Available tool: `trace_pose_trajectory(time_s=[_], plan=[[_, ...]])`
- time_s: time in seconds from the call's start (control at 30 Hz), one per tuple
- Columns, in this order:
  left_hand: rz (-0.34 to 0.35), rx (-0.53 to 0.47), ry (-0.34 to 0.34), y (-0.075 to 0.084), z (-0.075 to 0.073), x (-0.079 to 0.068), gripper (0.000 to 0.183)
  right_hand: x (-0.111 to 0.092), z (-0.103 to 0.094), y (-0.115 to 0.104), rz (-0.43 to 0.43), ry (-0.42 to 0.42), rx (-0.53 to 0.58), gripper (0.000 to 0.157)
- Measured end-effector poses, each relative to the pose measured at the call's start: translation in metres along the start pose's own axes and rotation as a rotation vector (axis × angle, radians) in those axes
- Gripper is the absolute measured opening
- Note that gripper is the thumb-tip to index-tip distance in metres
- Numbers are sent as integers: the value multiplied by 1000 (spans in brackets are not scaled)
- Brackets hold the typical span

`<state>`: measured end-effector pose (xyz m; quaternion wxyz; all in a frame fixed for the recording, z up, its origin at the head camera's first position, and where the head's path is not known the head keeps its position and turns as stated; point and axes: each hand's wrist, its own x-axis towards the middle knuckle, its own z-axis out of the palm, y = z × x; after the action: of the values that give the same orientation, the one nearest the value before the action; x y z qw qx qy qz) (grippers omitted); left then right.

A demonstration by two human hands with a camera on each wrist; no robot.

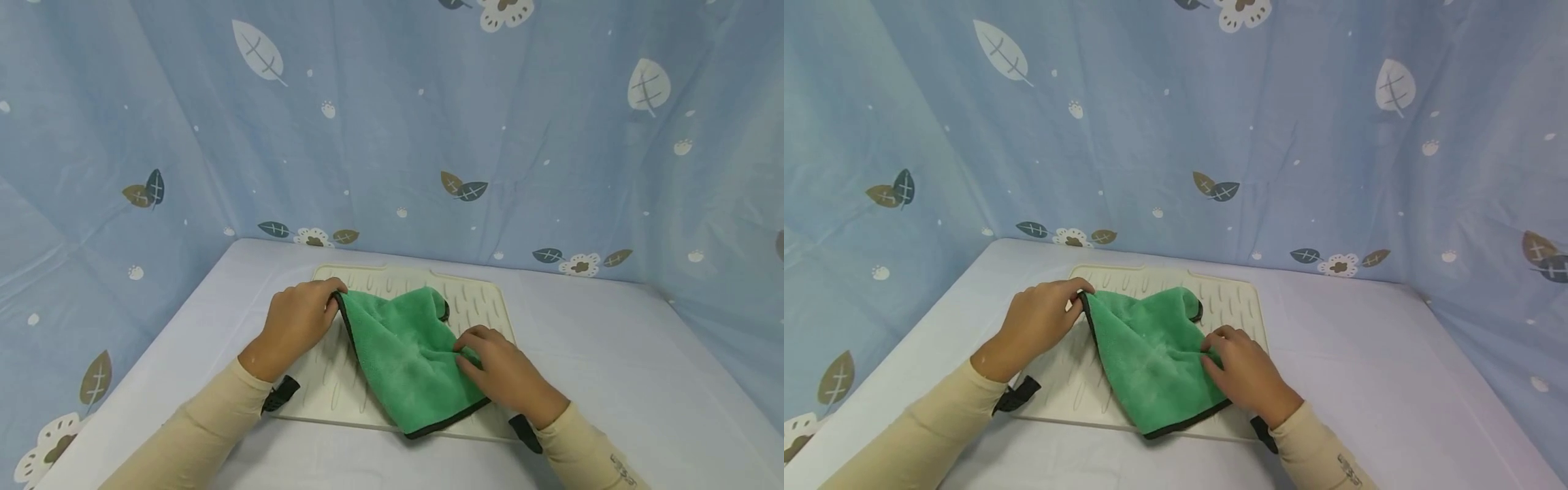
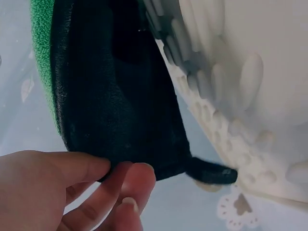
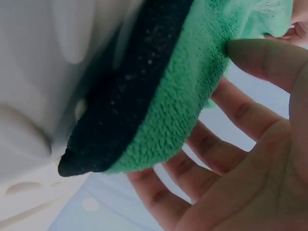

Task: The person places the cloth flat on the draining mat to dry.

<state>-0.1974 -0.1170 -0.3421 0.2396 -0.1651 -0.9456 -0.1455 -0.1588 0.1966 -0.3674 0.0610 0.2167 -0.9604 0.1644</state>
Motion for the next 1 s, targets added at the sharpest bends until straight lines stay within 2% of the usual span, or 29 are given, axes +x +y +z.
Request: trace_pose_trajectory(time_s=[0.2, 0.43, 0.57, 0.73, 0.87, 1.0], plan=[[3, 2, 39, -5, 2, 1, 18, -2, 0, -1, -16, -93, -1, 19], [-14, -4, 38, -10, 6, 1, 18, -4, 0, -4, -101, -210, 34, 11], [-28, -10, -5, -7, 7, 0, 20, -6, -1, -6, -141, -263, 64, 9], [-64, -25, -94, -3, 7, 0, 24, -7, -3, -8, -172, -305, 95, 8], [-88, -21, -167, -2, 9, -1, 25, -6, -3, -8, -187, -305, 119, 5], [-63, 11, -198, -3, 13, -2, 26, -5, -1, -5, -175, -284, 144, 6]])
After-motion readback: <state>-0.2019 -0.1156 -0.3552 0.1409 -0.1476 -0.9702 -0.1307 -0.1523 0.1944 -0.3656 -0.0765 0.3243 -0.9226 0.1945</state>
